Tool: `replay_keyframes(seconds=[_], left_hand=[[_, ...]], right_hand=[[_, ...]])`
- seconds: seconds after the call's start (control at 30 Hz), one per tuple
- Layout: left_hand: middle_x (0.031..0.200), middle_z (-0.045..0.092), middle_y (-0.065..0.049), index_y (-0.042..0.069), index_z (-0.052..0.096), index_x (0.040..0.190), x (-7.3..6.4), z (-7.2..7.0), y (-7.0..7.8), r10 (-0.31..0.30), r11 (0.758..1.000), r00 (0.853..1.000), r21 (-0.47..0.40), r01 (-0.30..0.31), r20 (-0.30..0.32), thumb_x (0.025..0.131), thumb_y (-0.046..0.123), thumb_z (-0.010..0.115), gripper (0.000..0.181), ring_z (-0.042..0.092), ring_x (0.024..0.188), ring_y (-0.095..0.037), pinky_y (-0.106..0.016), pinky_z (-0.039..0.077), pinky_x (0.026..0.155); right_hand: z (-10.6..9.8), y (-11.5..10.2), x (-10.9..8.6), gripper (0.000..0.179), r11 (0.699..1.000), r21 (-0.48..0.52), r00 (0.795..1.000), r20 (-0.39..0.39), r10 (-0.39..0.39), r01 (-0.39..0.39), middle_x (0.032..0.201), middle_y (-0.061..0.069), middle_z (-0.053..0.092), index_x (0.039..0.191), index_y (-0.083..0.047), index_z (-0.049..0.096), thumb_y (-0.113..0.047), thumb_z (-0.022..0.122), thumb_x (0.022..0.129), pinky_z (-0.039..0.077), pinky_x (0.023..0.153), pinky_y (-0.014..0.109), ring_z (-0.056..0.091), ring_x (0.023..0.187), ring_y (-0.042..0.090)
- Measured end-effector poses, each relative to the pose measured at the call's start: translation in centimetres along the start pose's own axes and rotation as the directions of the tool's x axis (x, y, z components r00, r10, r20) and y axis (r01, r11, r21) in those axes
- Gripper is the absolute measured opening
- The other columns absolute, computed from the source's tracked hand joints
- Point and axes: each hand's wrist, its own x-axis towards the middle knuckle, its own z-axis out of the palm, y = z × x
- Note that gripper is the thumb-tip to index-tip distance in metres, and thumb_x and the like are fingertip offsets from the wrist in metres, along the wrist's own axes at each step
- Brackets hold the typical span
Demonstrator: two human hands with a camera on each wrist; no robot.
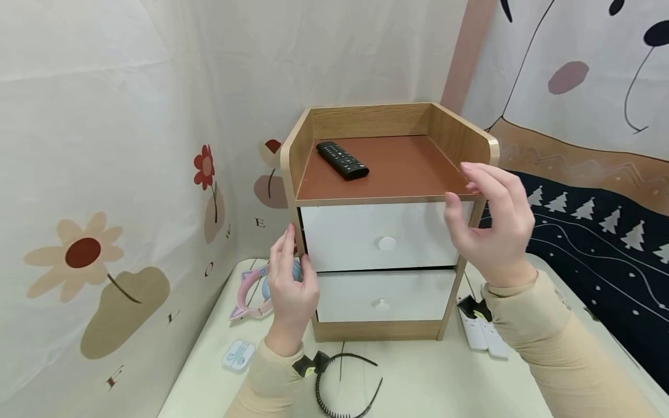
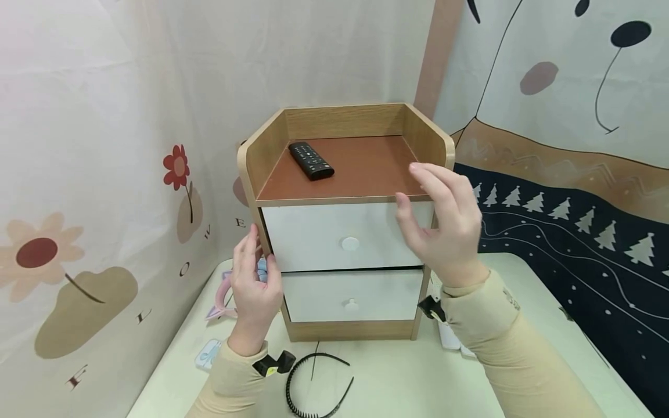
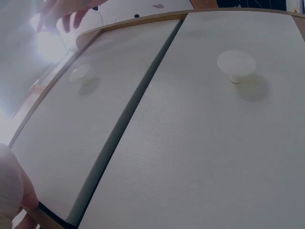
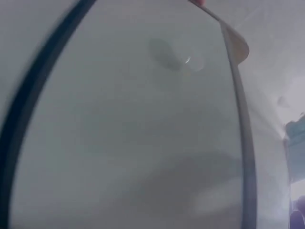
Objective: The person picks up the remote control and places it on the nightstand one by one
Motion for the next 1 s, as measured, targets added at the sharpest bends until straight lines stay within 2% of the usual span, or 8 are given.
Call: replay_keyframes(seconds=[0.23, 0.5, 0.63, 0.83, 0.93, 1.0], left_hand=[[0.143, 0.063, -0.031, -0.006, 0.054, 0.158, 0.0, -0.2, 0.2, -0.017, 1.000, 1.000, -0.003, 0.017, 0.018, 0.098, -0.014, 0.059, 0.061, 0.064, 0.120, -0.041, -0.030, 0.054, 0.097], [0.144, 0.063, -0.031, -0.006, 0.053, 0.158, 0.0, -0.2, 0.1, -0.011, 1.000, 1.000, -0.012, 0.011, 0.020, 0.098, -0.014, 0.059, 0.061, 0.065, 0.122, -0.041, -0.026, 0.054, 0.100], [0.143, 0.063, -0.031, -0.006, 0.054, 0.158, -0.1, -0.2, 0.1, -0.011, 1.000, 1.000, -0.010, 0.012, 0.022, 0.098, -0.014, 0.059, 0.061, 0.065, 0.120, -0.041, -0.029, 0.055, 0.099], [0.144, 0.063, -0.030, -0.004, 0.053, 0.159, 0.0, -0.1, 0.0, -0.011, 1.000, 1.000, 0.004, 0.011, 0.025, 0.098, -0.013, 0.059, 0.061, 0.066, 0.118, -0.040, -0.040, 0.057, 0.091], [0.145, 0.063, -0.030, -0.004, 0.053, 0.159, 0.0, -0.1, 0.0, -0.013, 1.000, 1.000, 0.004, 0.013, 0.026, 0.098, -0.013, 0.059, 0.062, 0.066, 0.118, -0.040, -0.040, 0.056, 0.091], [0.145, 0.063, -0.030, -0.004, 0.053, 0.159, -0.1, -0.1, 0.0, -0.015, 1.000, 1.000, 0.006, 0.015, 0.028, 0.098, -0.013, 0.059, 0.062, 0.066, 0.119, -0.040, -0.039, 0.057, 0.092]], right_hand=[[-3.0, 1.7, -2.5, 0.041, 0.989, -0.109, 0.995, 0.005, 0.102, -0.100, 0.121, 0.031, 0.073, 0.122, 0.009, 0.069, -0.021, 0.070, 0.096, 0.050, 0.100, 0.013, 0.062, 0.088, 0.048], [-6.4, 4.3, -6.4, 0.044, 0.947, -0.259, 0.977, 0.039, 0.208, -0.191, 0.125, 0.033, 0.070, 0.132, 0.008, 0.066, -0.021, 0.065, 0.098, 0.044, 0.105, 0.011, 0.060, 0.090, 0.045], [-8.4, 5.8, -8.7, 0.045, 0.918, -0.324, 0.962, 0.067, 0.263, -0.229, 0.128, 0.033, 0.071, 0.135, 0.006, 0.067, -0.019, 0.065, 0.098, 0.041, 0.104, 0.007, 0.060, 0.091, 0.036], [-11.3, 7.8, -12.4, 0.048, 0.882, -0.388, 0.934, 0.123, 0.337, -0.267, 0.132, 0.032, 0.071, 0.141, 0.005, 0.066, -0.016, 0.068, 0.098, 0.037, 0.104, 0.004, 0.056, 0.100, 0.007], [-12.5, 8.2, -14.0, 0.050, 0.857, -0.421, 0.911, 0.144, 0.386, -0.296, 0.134, 0.031, 0.070, 0.144, 0.005, 0.064, -0.014, 0.068, 0.098, 0.035, 0.103, 0.004, 0.051, 0.105, -0.005], [-13.2, 8.3, -15.0, 0.050, 0.829, -0.451, 0.887, 0.154, 0.436, -0.330, 0.135, 0.031, 0.069, 0.147, 0.004, 0.063, -0.013, 0.067, 0.099, 0.032, 0.101, 0.003, 0.050, 0.105, -0.006]])
